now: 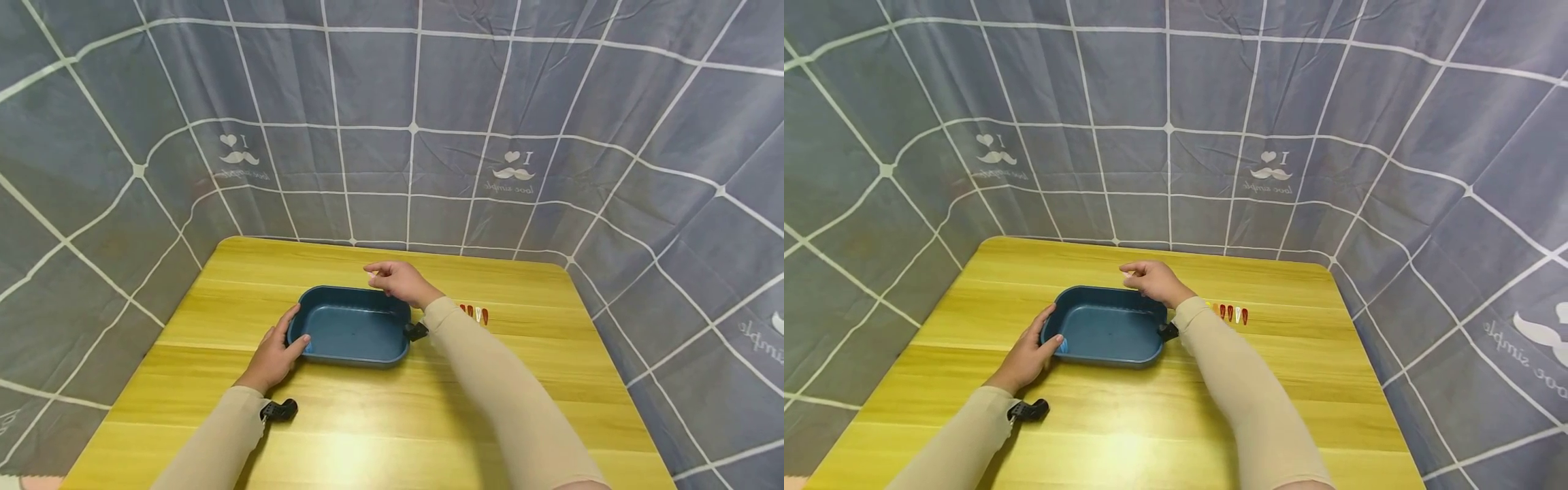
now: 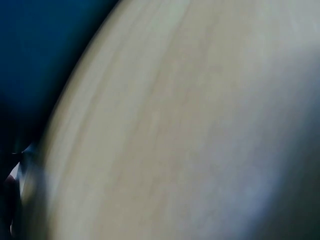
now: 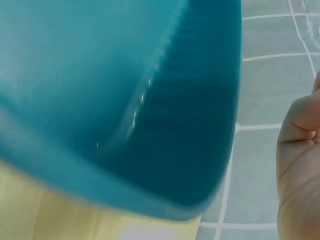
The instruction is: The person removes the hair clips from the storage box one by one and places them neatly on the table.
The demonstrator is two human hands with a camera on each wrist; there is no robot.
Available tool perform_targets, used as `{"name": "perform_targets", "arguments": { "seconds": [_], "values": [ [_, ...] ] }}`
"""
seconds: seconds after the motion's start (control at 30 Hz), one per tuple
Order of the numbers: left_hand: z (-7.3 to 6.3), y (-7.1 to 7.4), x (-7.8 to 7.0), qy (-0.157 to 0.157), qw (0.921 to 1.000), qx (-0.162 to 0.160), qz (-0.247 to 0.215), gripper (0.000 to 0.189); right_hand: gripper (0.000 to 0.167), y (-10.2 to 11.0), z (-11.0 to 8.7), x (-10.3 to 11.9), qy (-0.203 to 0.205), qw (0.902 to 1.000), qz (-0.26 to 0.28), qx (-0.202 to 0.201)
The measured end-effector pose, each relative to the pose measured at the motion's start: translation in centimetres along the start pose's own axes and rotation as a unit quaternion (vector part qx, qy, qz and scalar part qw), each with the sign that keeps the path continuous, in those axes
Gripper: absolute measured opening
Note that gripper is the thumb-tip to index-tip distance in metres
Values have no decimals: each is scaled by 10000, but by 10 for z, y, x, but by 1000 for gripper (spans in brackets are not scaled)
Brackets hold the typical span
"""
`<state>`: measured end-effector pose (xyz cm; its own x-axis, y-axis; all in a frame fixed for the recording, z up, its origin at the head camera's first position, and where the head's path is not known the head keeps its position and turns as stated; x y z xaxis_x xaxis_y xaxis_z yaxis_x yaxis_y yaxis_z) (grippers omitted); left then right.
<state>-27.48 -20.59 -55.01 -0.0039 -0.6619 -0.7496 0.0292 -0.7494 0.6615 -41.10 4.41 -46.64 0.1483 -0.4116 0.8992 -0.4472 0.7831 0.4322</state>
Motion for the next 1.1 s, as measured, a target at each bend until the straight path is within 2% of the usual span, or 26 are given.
{"name": "perform_targets", "arguments": {
  "seconds": [0.27, 0.6, 0.87, 1.1],
  "values": [
    [-1, 0, -1, -10, 10000, 30, 14, 74, 43, 22, -7, -10, -39, 9995, 226, -199],
    [-1, 0, -2, -57, 10000, 36, 22, 74, 40, 51, -17, -22, -109, 9991, 81, -397],
    [-1, 0, -2, -43, 10000, 20, 22, 74, 43, 64, -22, -27, -168, 9985, 358, -365],
    [-1, -1, -1, -40, 10000, 18, 24, 74, 44, 74, -27, -30, -282, 9982, 244, -462]
  ]
}}
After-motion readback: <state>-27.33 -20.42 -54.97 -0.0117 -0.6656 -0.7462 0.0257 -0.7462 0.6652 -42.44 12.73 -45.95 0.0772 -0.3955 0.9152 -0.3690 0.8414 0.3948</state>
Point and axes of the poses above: each hand's wrist, its own z-axis towards the middle knuckle, its own y-axis out of the back of the hand, x = y × z, the point moved 9 cm from there along z, towards the middle knuckle, and after that the axes turned 4 degrees about -x, right-handed, at the moved point
